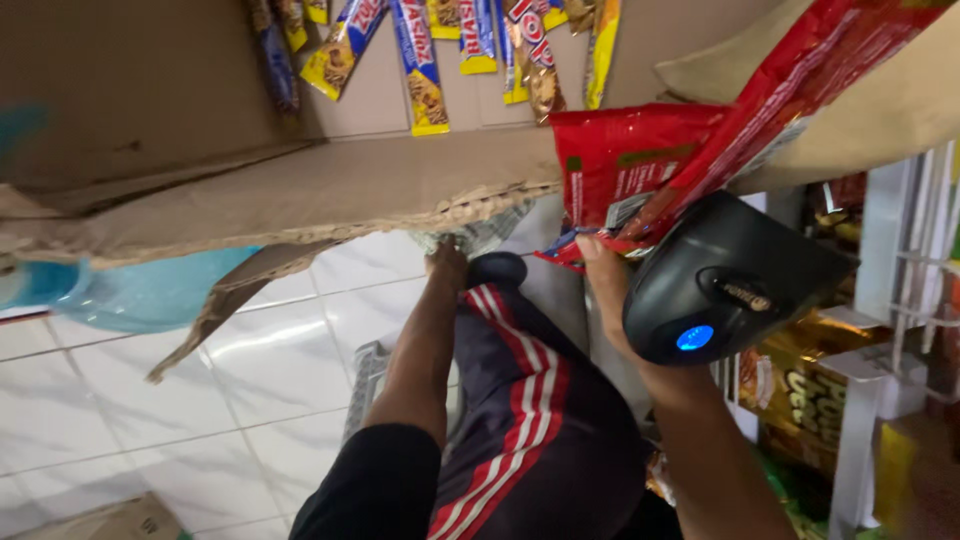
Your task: The person sits on the floor of a store aisle and uses a handheld barcode scanner to scan various snack packages. They pick up items from a cardboard box, scan them, and place them onto the metal shelves. The person handles multiple types of snacks, including waffles and chocolate bars, organizing them into their respective boxes on the shelves.
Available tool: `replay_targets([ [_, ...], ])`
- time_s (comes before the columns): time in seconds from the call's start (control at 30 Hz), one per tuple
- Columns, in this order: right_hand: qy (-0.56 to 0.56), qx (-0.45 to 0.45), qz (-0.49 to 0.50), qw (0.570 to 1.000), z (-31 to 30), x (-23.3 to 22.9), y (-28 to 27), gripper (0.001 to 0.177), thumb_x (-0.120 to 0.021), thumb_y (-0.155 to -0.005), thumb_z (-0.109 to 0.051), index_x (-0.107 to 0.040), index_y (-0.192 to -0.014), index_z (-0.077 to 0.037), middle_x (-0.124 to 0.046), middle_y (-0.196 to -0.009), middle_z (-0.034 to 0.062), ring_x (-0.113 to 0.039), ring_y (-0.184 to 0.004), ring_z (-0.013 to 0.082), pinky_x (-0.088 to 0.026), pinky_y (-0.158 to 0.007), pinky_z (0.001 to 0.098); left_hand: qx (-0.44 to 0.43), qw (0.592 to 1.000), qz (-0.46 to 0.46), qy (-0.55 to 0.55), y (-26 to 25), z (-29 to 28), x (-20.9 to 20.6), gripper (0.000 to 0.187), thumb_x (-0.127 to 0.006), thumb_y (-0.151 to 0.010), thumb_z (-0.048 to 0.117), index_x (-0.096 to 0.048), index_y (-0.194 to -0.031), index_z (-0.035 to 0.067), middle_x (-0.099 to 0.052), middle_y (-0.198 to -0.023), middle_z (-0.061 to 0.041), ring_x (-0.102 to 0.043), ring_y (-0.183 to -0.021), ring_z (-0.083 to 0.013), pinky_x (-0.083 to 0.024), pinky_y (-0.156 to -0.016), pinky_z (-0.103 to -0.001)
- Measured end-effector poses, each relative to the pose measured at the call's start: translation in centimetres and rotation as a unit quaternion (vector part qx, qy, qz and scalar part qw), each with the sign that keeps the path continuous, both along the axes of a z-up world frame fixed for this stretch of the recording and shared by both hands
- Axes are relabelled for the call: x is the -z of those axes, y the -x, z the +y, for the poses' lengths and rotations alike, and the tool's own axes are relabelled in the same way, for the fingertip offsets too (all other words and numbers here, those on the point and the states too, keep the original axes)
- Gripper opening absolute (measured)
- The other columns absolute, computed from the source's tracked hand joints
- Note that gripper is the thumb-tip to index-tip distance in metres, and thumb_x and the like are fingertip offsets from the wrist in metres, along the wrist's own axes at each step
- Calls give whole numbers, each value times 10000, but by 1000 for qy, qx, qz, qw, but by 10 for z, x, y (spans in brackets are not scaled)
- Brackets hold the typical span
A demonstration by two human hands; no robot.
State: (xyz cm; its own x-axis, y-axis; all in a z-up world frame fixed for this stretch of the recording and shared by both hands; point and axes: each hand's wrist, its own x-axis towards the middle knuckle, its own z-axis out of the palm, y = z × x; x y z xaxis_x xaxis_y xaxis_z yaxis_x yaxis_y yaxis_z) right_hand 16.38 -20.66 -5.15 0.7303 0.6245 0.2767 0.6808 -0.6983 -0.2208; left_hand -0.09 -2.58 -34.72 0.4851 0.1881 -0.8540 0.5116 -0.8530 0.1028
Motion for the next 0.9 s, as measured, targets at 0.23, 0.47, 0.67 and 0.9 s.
replay_targets([
  [0.23,-285,8,189,940,35,-143,18,300,-825,-972,-112,-648,-1200,-31,-709,-1123,75,-698,-993,189,-562,-909,346,-155,871,-435,168,28,-1,-118,146,-710,-795,76,-760,-924,28,-731,-932,-178,-704,-905,-360,-572,-811,-435],
  [0.47,-435,91,287,849,38,-201,60,489,-880,-868,-105,-588,-1250,-13,-656,-1171,37,-655,-1025,146,-557,-904,311,-491,662,-428,369,60,-12,-343,99,-595,-845,-27,-535,-824,49,-534,-756,-17,-523,-688,-78,-442,-624,-238],
  [0.67,-434,111,336,829,1,-226,83,574,-893,-810,-126,-568,-1272,-26,-633,-1167,12,-624,-1037,124,-544,-899,293,-567,413,-481,526,34,-19,-446,131,-501,-814,-52,-497,-831,78,-554,-969,26,-466,-796,-64,-396,-743,-213],
  [0.9,-441,182,386,790,-48,-300,127,589,-898,-766,-120,-590,-1262,-41,-620,-1102,-5,-606,-975,116,-534,-862,278,-519,505,-501,474,1,-40,-537,41,-602,-938,68,-568,-932,90,-501,-889,29,-451,-843,-75,-382,-774,-229],
])
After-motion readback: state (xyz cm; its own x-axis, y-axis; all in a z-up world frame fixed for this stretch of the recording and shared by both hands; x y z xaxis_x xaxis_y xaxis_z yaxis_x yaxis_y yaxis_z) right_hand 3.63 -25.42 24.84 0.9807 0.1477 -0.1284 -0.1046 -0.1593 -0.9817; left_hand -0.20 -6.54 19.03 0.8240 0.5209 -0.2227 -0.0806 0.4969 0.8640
